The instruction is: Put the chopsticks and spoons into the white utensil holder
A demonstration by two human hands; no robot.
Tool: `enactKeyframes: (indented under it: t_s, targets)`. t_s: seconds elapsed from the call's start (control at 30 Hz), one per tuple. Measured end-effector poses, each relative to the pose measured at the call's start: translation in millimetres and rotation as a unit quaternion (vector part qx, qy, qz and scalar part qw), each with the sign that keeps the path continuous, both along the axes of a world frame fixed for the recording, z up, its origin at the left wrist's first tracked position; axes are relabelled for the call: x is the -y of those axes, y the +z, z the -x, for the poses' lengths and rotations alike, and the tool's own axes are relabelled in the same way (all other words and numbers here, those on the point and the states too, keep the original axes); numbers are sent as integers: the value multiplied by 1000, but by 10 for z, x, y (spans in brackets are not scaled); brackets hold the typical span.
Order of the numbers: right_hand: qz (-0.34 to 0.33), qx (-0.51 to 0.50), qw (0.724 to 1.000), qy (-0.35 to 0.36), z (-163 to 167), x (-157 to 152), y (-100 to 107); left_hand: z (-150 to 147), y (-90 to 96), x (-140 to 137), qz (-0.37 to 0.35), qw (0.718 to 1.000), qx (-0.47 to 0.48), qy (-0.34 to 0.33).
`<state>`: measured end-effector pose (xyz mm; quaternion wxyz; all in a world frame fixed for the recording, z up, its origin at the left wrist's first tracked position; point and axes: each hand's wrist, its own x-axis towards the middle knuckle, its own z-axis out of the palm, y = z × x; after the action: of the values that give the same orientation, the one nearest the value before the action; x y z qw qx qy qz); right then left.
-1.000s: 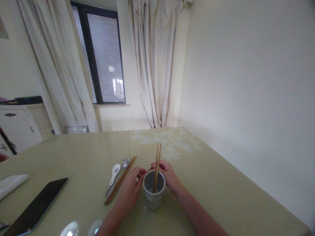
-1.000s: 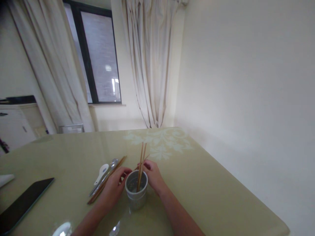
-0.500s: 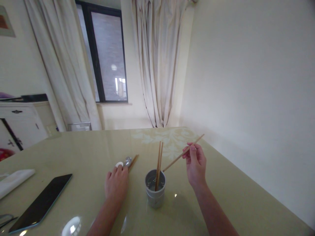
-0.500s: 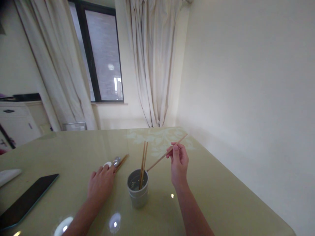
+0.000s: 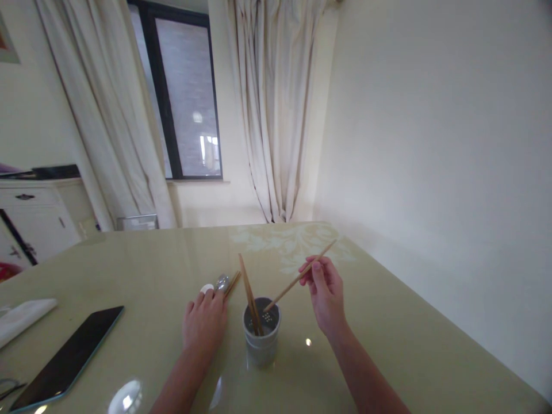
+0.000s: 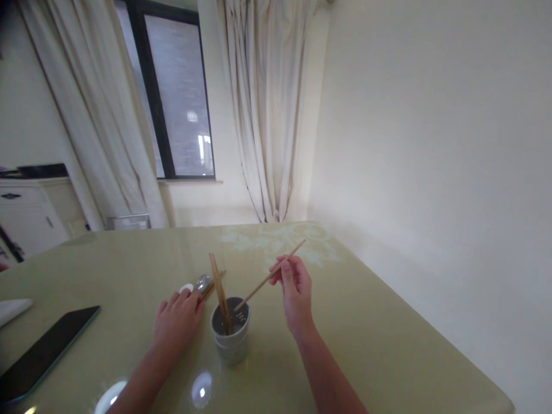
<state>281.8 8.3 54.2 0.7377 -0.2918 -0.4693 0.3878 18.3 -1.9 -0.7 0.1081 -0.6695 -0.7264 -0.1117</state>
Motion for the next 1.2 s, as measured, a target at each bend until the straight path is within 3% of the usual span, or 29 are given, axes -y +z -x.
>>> enactKeyframes:
  t_s: [0.07,0.13,0.27,0.4,0.63,0.7,0.77,0.87,0.93,1.03,1.2]
  targets:
    - [13,44,999,27,67,13,-32,2,-9,-44,-18,997,72,-26]
    - [33,90,994,52,128,21,-72,-15,0,-95,-29,975,208,-77]
    - [60,152,983,85,215,8,-176,-110,69,-130,-22,870,458,-179]
    - [72,214,970,86,256,-15,-273,-221,172,-26,32,824,523,-214]
    - [86,252,959,93,283,3,-291,-344,281,117,62,804,549,-220]
    - [81,249,960,100,285,7,-273,-331,248,74,60,808,540,-228]
    - [79,243,961,103,282,2,-261,-277,183,15,47,837,499,-219]
    - [86,242,961,102,275,-34,-279,-145,78,-44,13,940,313,-138]
    - [98,234,962,100,272,-73,-317,-65,34,-43,7,986,154,-64]
    - [120,209,965,100,274,-138,-394,-11,28,-12,35,999,30,-11]
    - [138,203,964,104,277,-195,-491,-31,79,17,68,998,11,-2]
